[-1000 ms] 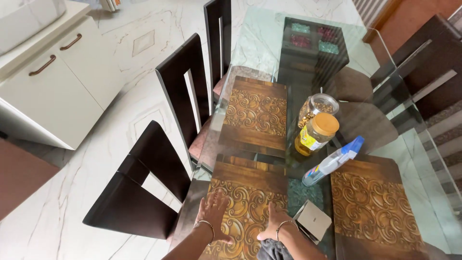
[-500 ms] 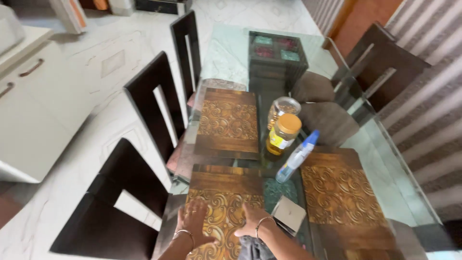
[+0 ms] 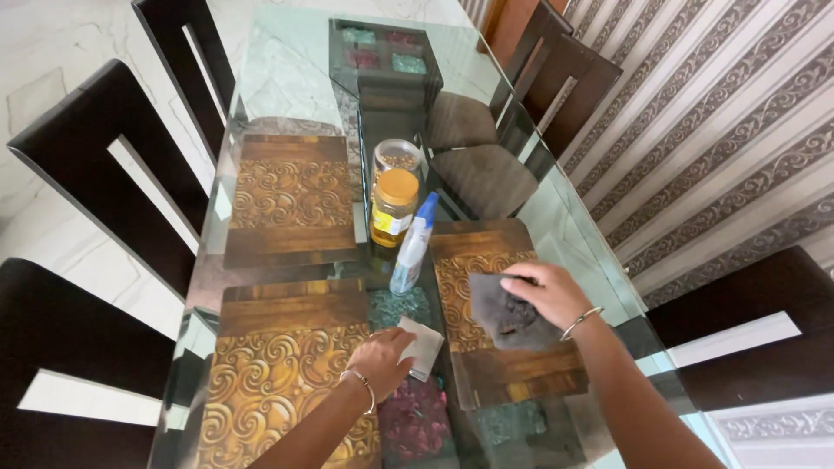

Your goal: Clean the dining table and place mats with a cleaning spray and a cloth.

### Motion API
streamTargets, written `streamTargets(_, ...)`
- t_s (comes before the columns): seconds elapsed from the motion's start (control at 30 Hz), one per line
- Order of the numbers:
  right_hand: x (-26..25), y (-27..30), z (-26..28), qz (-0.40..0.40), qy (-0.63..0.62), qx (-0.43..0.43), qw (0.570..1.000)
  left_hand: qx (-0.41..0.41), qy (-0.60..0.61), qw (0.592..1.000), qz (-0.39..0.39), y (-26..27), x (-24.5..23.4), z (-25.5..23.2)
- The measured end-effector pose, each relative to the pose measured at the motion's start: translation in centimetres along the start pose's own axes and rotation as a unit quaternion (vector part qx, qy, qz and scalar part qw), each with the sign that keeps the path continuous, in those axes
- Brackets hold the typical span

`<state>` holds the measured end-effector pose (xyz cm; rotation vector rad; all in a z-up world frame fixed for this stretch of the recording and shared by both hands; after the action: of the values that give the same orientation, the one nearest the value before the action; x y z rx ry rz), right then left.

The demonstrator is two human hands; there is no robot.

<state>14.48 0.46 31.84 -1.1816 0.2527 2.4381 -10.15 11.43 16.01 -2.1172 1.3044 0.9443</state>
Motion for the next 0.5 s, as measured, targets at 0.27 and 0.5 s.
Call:
streamTargets(0.27,-10.8,0.5,-6.1,-0.127,-0.039,0.006,0.991,-0.065,-0.093,0.991,0.067,-7.9,9.6,-6.5)
streamTargets(0.5,-9.7,-6.8,-9.2,-0.030,-0.212,-0.145,0.966,-0.228,-0.216,0.929,0.198,-13.7,15.4,-7.6)
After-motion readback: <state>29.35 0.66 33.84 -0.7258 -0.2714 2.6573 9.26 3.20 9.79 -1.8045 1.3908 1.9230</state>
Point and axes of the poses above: each hand's wrist, its own y-axis away from the middle knuckle, its own x-axis out of the palm, z = x × y, the point moved 9 cm from there along -y, towards the middle knuckle
